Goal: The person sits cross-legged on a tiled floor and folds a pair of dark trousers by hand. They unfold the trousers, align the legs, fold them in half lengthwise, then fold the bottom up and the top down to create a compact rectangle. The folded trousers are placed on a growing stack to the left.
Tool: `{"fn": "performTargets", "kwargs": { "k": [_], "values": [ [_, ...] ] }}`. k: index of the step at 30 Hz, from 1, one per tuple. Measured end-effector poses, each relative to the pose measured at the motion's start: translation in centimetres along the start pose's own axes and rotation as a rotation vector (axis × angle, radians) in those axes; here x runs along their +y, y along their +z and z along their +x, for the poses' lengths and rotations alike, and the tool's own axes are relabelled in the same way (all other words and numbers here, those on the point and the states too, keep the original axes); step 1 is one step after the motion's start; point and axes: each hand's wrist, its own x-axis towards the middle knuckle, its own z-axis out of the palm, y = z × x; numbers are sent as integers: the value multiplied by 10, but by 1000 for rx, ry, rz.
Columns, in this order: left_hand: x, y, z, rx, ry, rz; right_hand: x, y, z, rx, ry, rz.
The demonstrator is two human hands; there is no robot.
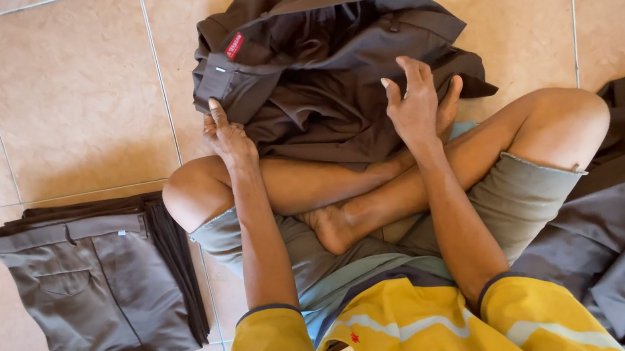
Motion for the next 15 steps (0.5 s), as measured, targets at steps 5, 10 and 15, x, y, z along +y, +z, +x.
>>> {"fn": "performTargets", "kwargs": {
  "k": [5, 10, 15],
  "values": [
    [-27, -10, -1, -20, 73, 170, 16, 29, 34, -51, 11, -97],
    [-9, -2, -14, -57, 24, 202, 40, 47, 74, -450, 183, -442],
    [-12, -2, -14, -61, 152, 241, 31, 15, 69, -689, 253, -327]
  ]
}}
